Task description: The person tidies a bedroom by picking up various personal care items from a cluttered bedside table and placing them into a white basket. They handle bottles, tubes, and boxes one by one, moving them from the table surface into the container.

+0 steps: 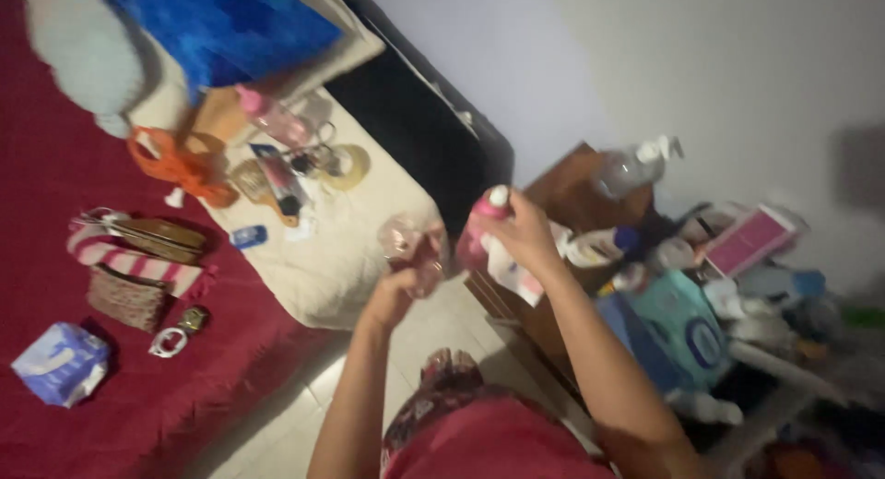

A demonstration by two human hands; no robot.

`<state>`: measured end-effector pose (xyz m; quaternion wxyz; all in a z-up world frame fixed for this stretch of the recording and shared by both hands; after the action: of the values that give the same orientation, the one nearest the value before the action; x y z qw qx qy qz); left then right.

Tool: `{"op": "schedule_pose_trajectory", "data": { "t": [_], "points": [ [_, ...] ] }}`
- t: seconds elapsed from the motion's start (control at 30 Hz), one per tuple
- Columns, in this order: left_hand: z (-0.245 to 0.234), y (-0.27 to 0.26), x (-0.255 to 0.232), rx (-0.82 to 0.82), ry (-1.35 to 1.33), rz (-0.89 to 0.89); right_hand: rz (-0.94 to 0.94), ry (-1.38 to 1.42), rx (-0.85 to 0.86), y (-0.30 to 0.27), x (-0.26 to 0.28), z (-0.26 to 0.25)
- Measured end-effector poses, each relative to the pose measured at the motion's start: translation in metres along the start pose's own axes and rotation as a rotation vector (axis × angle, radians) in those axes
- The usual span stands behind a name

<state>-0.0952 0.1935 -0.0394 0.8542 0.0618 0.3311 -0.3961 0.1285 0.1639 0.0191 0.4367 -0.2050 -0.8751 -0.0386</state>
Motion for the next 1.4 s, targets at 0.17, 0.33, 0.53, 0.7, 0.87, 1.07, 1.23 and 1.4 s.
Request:
{"op": "schedule_pose_trajectory", "data": {
  "t": [0.17, 0.33, 0.53, 0.7, 0.87, 1.07, 1.23, 1.4],
  "points": [
    [-0.023, -0.002, 0.023, -0.071, 0.027, -0.021, 0.019, -0.104, -0.214, 0.039, -0.11, 0.018],
    [-0.005, -0.016, 0.023, -0.08, 0.124, 0.037, -0.087, -0.147, -0.212, 0.055, -0.173, 0.055],
    [-0.024, -0.019, 0.035, -0.22, 0.142, -0.126, 0.069, -0.231, -0.134, 0.05, -0.186, 0.084],
    [0.001, -0.02, 0.016, -0.129, -0.089, -0.096, 0.003, -0.251, -0.103, 0.043, -0.195, 0.087],
    [0.009, -0.011, 0.007, -0.019, -0.216, -0.069, -0.002, -0.229, -0.122, 0.042, -0.206, 0.094],
    [0.001, 0.0, 0.011, -0.123, -0.201, -0.115, 0.082, -0.226, -0.137, 0.042, -0.205, 0.093],
    [0.003, 0.003, 0.013, -0.202, -0.19, -0.158, -0.004, -0.47, -0.303, 0.035, -0.22, 0.076],
    [0.047, 0.012, -0.005, -0.124, -0.48, -0.084, 0.068, 0.431, -0.127, 0.0, -0.099, 0.012]
  ]
}}
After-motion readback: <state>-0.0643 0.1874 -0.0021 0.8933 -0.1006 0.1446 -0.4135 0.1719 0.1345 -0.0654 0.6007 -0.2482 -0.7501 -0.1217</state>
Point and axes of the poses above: each hand's wrist, its own y-axis towards the middle knuckle, its own z-axis out of the palm, x = y × z, the point moved 4 cm from there along y, towards the middle knuckle, and after that the axes turned 10 degrees about -y, right-handed, at the moved point
